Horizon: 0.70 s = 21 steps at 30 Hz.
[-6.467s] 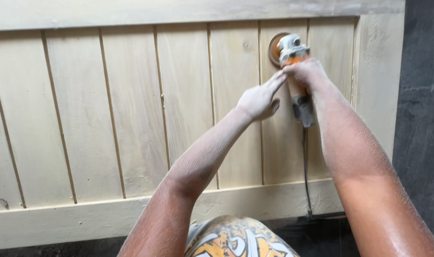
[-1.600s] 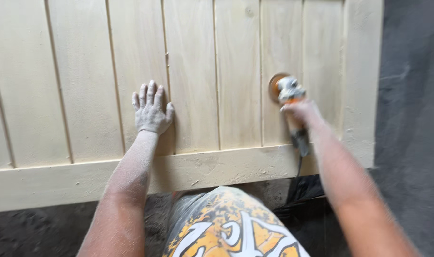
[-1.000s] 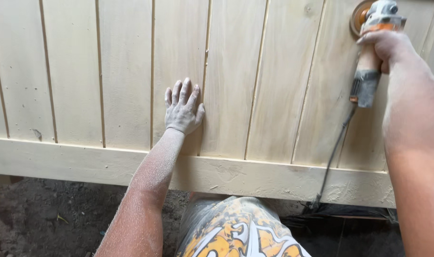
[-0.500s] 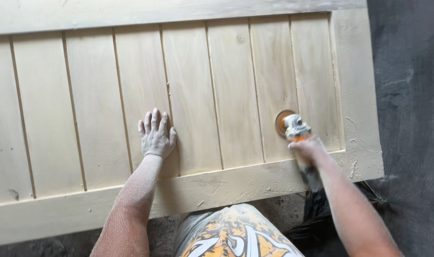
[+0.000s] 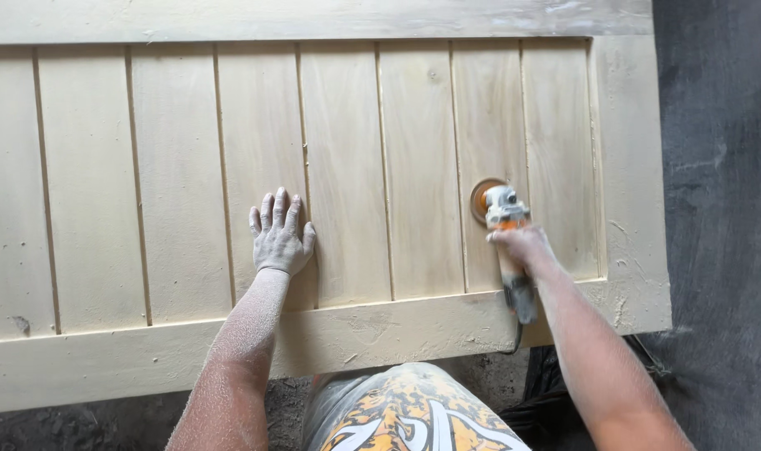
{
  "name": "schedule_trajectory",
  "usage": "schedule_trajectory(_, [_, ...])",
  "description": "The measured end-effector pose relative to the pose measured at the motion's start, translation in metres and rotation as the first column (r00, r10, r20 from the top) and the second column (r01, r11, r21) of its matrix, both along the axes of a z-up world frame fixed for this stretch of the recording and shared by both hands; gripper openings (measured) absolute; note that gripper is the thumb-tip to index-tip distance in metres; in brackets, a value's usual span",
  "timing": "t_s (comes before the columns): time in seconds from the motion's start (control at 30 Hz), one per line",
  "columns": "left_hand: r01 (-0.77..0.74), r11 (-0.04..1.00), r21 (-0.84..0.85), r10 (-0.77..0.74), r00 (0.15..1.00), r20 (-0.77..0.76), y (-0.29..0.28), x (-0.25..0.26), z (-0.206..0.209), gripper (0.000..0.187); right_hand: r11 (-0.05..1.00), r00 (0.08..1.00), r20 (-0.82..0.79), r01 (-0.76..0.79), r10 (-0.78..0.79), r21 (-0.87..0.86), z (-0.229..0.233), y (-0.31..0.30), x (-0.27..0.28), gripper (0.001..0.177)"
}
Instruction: The person is sanding the surface of a wooden door using an angle grinder with a sanding disc. They hold the door steady with one hand while moving the grinder across the frame and panels with the other hand.
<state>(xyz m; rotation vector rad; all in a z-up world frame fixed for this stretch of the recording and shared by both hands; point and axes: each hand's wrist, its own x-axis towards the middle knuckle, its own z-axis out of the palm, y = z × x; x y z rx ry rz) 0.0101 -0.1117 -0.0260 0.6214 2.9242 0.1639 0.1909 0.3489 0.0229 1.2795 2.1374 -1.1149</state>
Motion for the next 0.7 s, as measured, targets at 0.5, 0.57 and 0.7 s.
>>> schedule_trajectory(0.5, [-0.045, 0.999, 0.005, 0.044, 0.991, 0.13, 0.001, -0.003, 0.012, 0.069, 0.946, 0.959, -0.162, 0.185, -0.233, -0.265, 0.018, 0.044, -0.252, 0.04])
schedule_trajectory(0.57, [-0.042, 0.999, 0.01, 0.04, 0.99, 0.138, 0.003, -0.004, 0.011, 0.07, 0.954, 0.966, -0.149, 0.17, -0.21, -0.247, 0.028, 0.041, -0.273, 0.039])
schedule_trajectory(0.7, [-0.041, 0.999, 0.012, 0.039, 0.988, 0.152, 0.003, -0.007, 0.011, 0.069, 0.969, 0.987, -0.105, 0.097, -0.124, -0.227, 0.045, 0.02, -0.296, 0.041])
